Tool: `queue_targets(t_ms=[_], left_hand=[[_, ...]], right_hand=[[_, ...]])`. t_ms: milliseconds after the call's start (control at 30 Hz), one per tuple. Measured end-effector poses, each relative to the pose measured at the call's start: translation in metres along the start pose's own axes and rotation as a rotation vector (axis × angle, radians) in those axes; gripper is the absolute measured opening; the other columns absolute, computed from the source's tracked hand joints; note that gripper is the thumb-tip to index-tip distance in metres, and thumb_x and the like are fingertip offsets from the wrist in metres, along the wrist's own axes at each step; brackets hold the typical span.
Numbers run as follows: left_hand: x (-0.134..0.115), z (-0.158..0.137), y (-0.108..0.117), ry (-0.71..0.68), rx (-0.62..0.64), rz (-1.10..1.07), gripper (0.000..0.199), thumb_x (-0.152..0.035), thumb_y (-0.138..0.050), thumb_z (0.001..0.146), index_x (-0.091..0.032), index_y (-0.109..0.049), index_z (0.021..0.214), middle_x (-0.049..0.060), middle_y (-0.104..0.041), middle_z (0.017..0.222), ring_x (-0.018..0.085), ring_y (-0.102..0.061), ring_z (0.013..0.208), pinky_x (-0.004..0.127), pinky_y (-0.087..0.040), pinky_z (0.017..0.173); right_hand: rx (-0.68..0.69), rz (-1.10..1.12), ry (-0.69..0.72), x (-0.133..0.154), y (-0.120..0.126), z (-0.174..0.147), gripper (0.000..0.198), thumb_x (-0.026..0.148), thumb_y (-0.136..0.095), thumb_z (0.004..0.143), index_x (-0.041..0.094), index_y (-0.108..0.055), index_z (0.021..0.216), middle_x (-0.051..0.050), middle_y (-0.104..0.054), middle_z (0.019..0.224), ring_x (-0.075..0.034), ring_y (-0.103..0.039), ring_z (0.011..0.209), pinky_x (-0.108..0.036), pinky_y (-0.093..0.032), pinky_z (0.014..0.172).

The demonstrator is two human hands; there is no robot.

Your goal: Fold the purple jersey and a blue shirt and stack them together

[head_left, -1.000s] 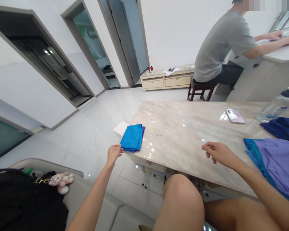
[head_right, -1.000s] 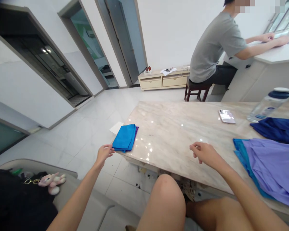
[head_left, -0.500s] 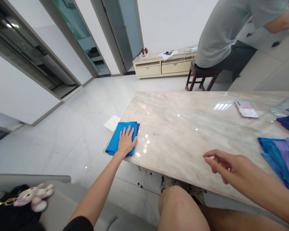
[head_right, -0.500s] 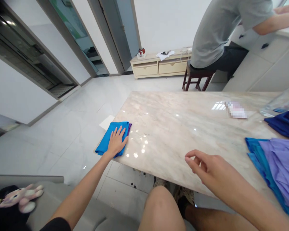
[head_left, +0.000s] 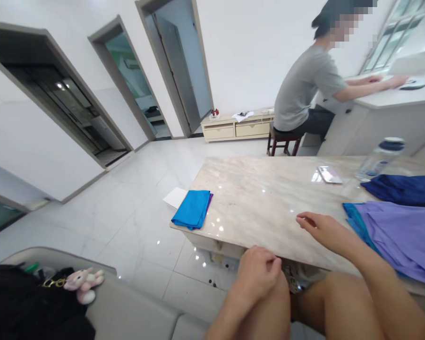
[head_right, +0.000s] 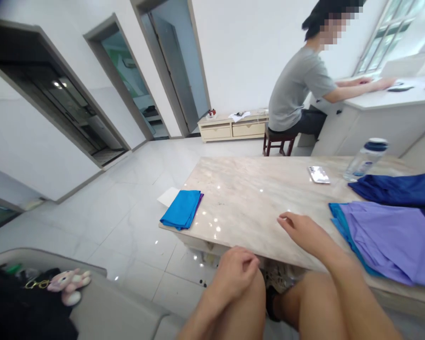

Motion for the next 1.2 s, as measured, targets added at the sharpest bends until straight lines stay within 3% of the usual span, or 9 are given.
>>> queue_targets(t_ms=[100,200,267,400,500,600,767,1000,1200], left_hand=[[-0.002,0.0,0.002,0.081,-0.02,-0.106,0.038,-0.036,-0.052,0.102,-0.02,-0.086,0.096,0.014,-0.087,0.109,0.03,-0.079,0.103,0.042,-0.058,0.099],[0.003,0.012,0.014,0.063,-0.037,-0.1,0.038,-0.035,-0.051,0.101,-0.021,-0.085,0.093,0.013,-0.087,0.107,0.03,-0.079,0.106,0.041,-0.056,0.1],[0.001,0.016,0.016,0.066,-0.055,0.001,0.039,-0.033,-0.048,0.102,-0.021,-0.084,0.093,0.014,-0.086,0.107,0.03,-0.078,0.105,0.04,-0.056,0.099],[-0.028,-0.004,0.006,-0.048,-0.117,0.426,0.042,-0.026,-0.042,0.107,-0.015,-0.083,0.111,0.018,-0.081,0.12,0.034,-0.072,0.12,0.049,-0.053,0.11],[-0.052,-0.037,-0.005,-0.143,-0.27,0.705,0.045,-0.023,-0.043,0.107,-0.013,-0.077,0.135,0.023,-0.071,0.144,0.042,-0.061,0.14,0.064,-0.048,0.117],[-0.057,-0.071,-0.012,-0.227,-0.395,0.81,0.05,-0.02,-0.049,0.106,-0.014,-0.069,0.151,0.025,-0.06,0.16,0.044,-0.051,0.152,0.067,-0.043,0.122],[-0.013,-0.13,-0.015,-0.307,-0.519,0.774,0.071,-0.015,-0.053,0.103,-0.025,-0.047,0.173,0.014,-0.05,0.175,0.038,-0.041,0.164,0.059,-0.043,0.129],[0.041,-0.2,-0.021,-0.254,-0.529,0.738,0.095,-0.018,-0.059,0.1,-0.033,-0.012,0.182,0.008,-0.039,0.182,0.035,-0.04,0.167,0.051,-0.055,0.124],[0.051,-0.193,-0.036,-0.203,-0.449,0.785,0.103,-0.02,-0.065,0.095,-0.033,-0.012,0.182,0.01,-0.036,0.182,0.041,-0.044,0.164,0.055,-0.058,0.119]], right_hand=[[-0.337,-0.095,-0.053,-0.013,0.003,-0.067,0.035,0.023,-0.047,0.1,0.014,-0.079,0.113,-0.018,-0.08,0.122,-0.031,-0.076,0.119,-0.042,-0.055,0.108],[-0.618,-0.192,-0.001,-0.013,-0.015,-0.146,0.04,0.024,-0.041,0.106,0.018,-0.076,0.124,-0.016,-0.077,0.126,-0.031,-0.073,0.122,-0.047,-0.056,0.112],[-0.726,-0.302,0.097,-0.003,-0.038,-0.188,0.041,0.031,-0.046,0.109,0.021,-0.07,0.141,-0.016,-0.074,0.141,-0.034,-0.066,0.134,-0.054,-0.051,0.12],[-0.859,-0.432,0.124,0.021,-0.071,-0.238,0.072,0.033,-0.052,0.109,0.022,-0.032,0.177,-0.016,-0.048,0.174,-0.039,-0.045,0.159,-0.06,-0.045,0.126],[-0.845,-0.403,0.064,0.033,-0.075,-0.247,0.077,0.033,-0.054,0.109,0.021,-0.026,0.179,-0.017,-0.038,0.18,-0.039,-0.039,0.163,-0.059,-0.045,0.127],[-0.786,-0.359,0.065,0.036,-0.072,-0.244,0.075,0.032,-0.055,0.107,0.019,-0.031,0.178,-0.018,-0.034,0.182,-0.039,-0.034,0.166,-0.058,-0.042,0.13],[-0.811,-0.351,0.139,0.032,-0.079,-0.251,0.078,0.032,-0.052,0.109,0.024,-0.021,0.181,-0.014,-0.032,0.184,-0.036,-0.035,0.166,-0.057,-0.044,0.129],[-0.86,-0.297,0.207,0.039,-0.075,-0.277,0.072,0.041,-0.05,0.112,0.028,-0.026,0.18,-0.012,-0.038,0.181,-0.037,-0.039,0.164,-0.06,-0.046,0.126],[-0.857,-0.345,0.262,0.056,-0.072,-0.289,0.077,0.038,-0.051,0.111,0.025,-0.023,0.181,-0.014,-0.044,0.178,-0.042,-0.039,0.164,-0.064,-0.049,0.123]])
Point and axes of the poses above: each hand's wrist, its own z-axis towards the middle knuckle, its own y-axis out of the back of the hand, x = y × z, the point moved 6 cm from there along z, towards the middle knuckle
